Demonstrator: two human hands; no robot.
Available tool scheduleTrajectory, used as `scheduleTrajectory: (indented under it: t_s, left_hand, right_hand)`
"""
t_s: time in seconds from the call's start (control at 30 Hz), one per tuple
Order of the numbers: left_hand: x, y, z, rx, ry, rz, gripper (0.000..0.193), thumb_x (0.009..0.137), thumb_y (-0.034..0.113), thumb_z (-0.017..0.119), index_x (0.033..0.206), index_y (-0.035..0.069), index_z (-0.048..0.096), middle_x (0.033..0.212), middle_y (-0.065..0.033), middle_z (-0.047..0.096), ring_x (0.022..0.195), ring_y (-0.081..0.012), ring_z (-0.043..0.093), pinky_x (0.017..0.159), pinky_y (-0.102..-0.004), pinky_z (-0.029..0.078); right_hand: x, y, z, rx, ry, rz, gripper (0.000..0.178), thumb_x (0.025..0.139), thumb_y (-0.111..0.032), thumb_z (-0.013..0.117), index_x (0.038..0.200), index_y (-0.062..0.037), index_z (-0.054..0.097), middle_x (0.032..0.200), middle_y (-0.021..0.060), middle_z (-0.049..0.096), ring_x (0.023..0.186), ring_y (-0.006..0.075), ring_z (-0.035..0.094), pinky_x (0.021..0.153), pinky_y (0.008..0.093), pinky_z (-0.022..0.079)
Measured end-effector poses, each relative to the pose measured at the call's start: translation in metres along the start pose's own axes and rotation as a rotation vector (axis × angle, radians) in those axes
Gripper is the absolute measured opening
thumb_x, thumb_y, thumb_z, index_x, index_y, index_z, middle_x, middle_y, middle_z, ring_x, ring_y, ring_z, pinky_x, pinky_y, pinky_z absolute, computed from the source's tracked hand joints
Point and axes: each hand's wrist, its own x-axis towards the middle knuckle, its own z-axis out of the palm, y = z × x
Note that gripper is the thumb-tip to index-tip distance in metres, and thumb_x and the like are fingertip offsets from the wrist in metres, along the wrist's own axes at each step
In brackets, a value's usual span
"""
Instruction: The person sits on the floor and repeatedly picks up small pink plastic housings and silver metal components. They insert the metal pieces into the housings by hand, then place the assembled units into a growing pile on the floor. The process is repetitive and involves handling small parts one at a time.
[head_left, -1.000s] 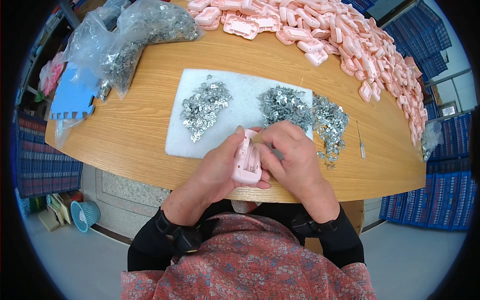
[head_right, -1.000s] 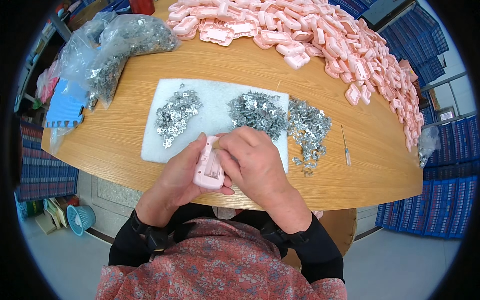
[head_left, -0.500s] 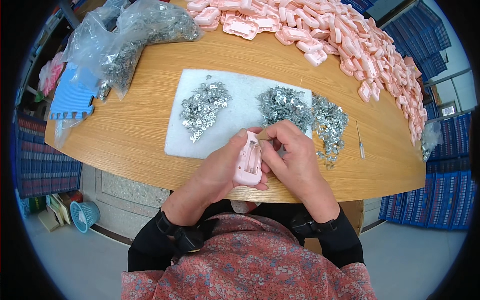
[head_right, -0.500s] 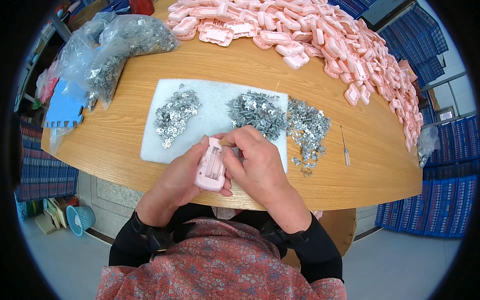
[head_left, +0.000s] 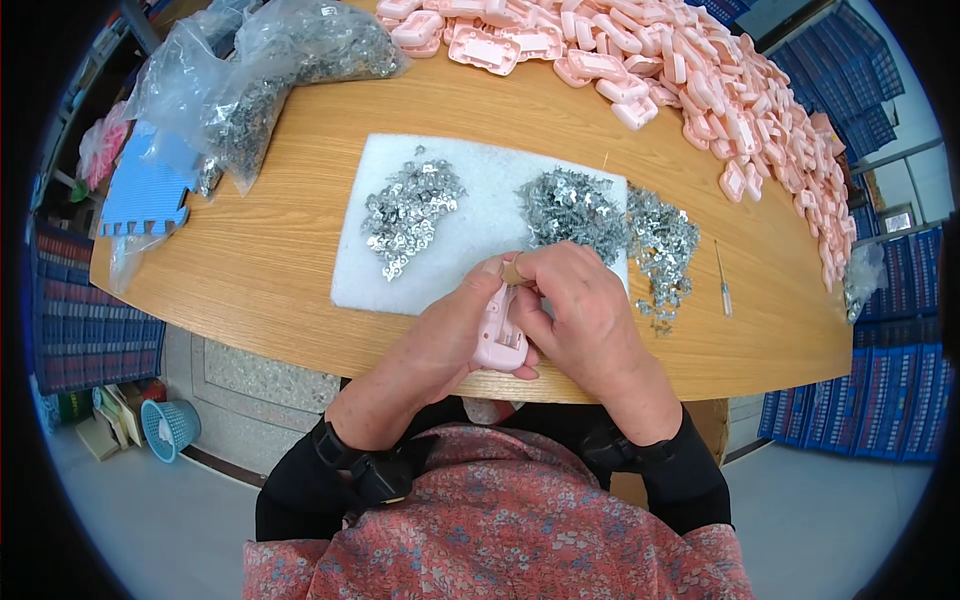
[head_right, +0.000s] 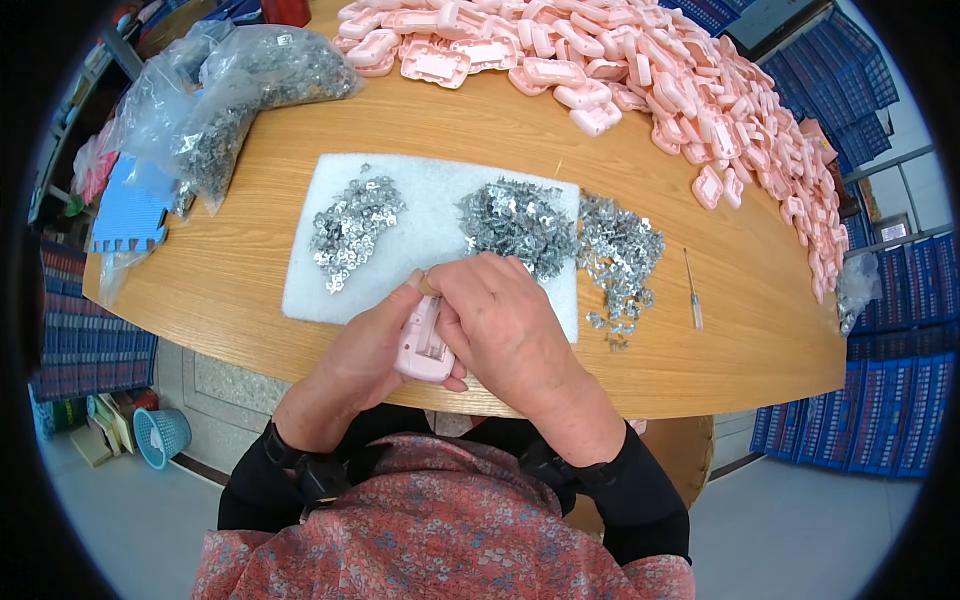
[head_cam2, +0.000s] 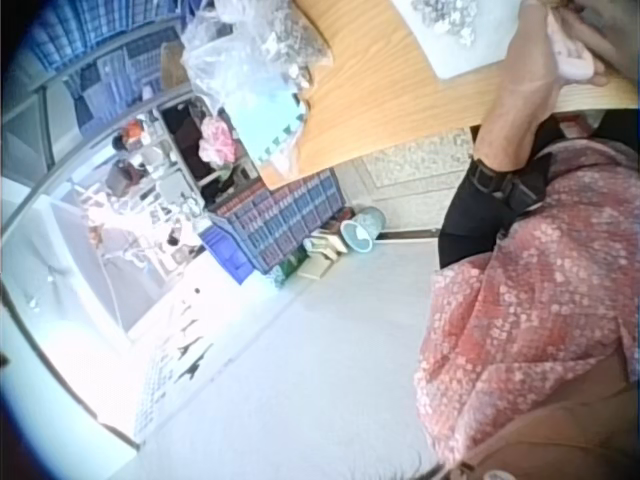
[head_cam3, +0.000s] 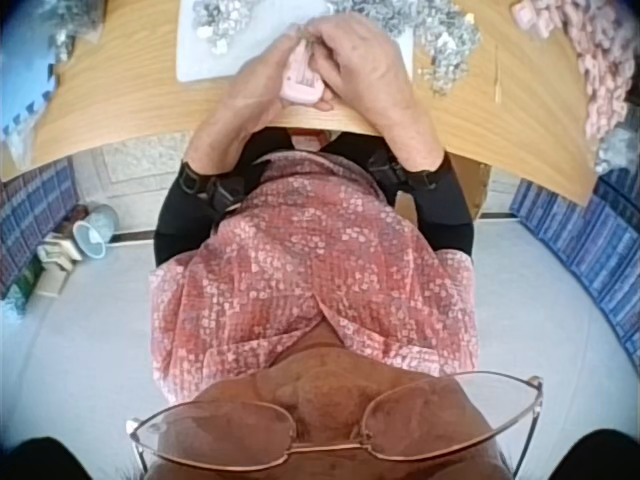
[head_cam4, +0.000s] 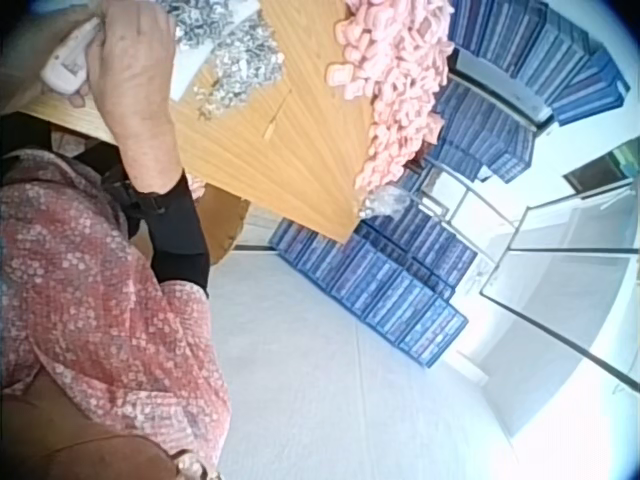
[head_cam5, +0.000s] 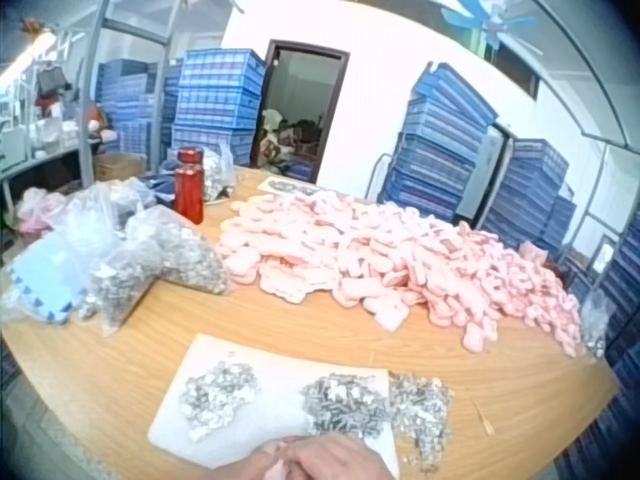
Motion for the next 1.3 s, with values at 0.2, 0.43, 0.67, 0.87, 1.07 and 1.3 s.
scheduleTrajectory:
  t_s: [0.2,0.43,0.67,0.87,1.07,1.3]
  left_hand:
    - [0.001,0.0,-0.005,-0.066,-0.003,-0.045,0.053,0.108,0.046,0.026,0.124,0.002,0.052,0.096,-0.0135,0.066,0.073,-0.0256,0.069,0.064,-0.0417,0.06]
    - [0.001,0.0,-0.004,-0.054,0.002,-0.054,0.055,0.108,0.047,0.026,0.123,0.002,0.053,0.095,-0.013,0.066,0.072,-0.0256,0.069,0.064,-0.0422,0.061]
    - [0.002,0.0,-0.004,-0.033,0.009,-0.073,0.058,0.107,0.048,0.025,0.112,0.001,0.058,0.09,-0.0139,0.067,0.073,-0.0263,0.069,0.065,-0.0428,0.061]
    - [0.003,-0.001,-0.007,-0.069,-0.021,-0.073,0.056,0.108,0.046,0.024,0.122,0.001,0.055,0.091,-0.0147,0.067,0.074,-0.0271,0.069,0.066,-0.0428,0.06]
    - [0.004,-0.004,-0.011,-0.083,-0.148,-0.008,0.06,0.107,0.046,0.027,0.152,0.007,0.023,0.091,-0.0139,0.063,0.073,-0.025,0.066,0.065,-0.0393,0.058]
    - [0.003,-0.003,-0.01,-0.072,-0.124,0.03,0.06,0.108,0.045,0.027,0.153,0.006,0.02,0.091,-0.0134,0.062,0.074,-0.0247,0.066,0.064,-0.0392,0.058]
  right_hand:
    - [-0.005,-0.003,-0.001,0.198,-0.004,0.279,0.02,0.077,0.002,0.067,0.094,-0.002,0.059,0.083,0.012,0.062,0.073,0.0269,0.063,0.062,0.0374,0.052]
    - [-0.007,-0.002,0.003,0.173,0.031,0.208,0.02,0.077,0.003,0.067,0.095,-0.0018,0.058,0.086,0.012,0.063,0.073,0.0275,0.063,0.061,0.0373,0.052]
    - [0.0,-0.003,-0.007,0.121,-0.128,0.224,0.018,0.081,-0.002,0.065,0.096,-0.0024,0.057,0.08,0.0153,0.056,0.076,0.035,0.059,0.068,0.0437,0.049]
    - [0.003,-0.005,-0.016,0.127,-0.135,0.271,0.02,0.083,-0.005,0.066,0.1,-0.0023,0.058,0.083,0.0149,0.059,0.079,0.0345,0.061,0.069,0.0427,0.049]
    - [0.0,-0.01,-0.016,0.354,-0.176,0.592,0.021,0.088,-0.01,0.066,0.107,-0.0026,0.061,0.085,0.0155,0.064,0.077,0.03,0.065,0.068,0.0389,0.051]
    - [-0.005,-0.013,-0.014,0.267,-0.133,0.501,0.019,0.087,-0.009,0.067,0.104,-0.0025,0.062,0.086,0.0153,0.065,0.077,0.0306,0.065,0.069,0.0382,0.052]
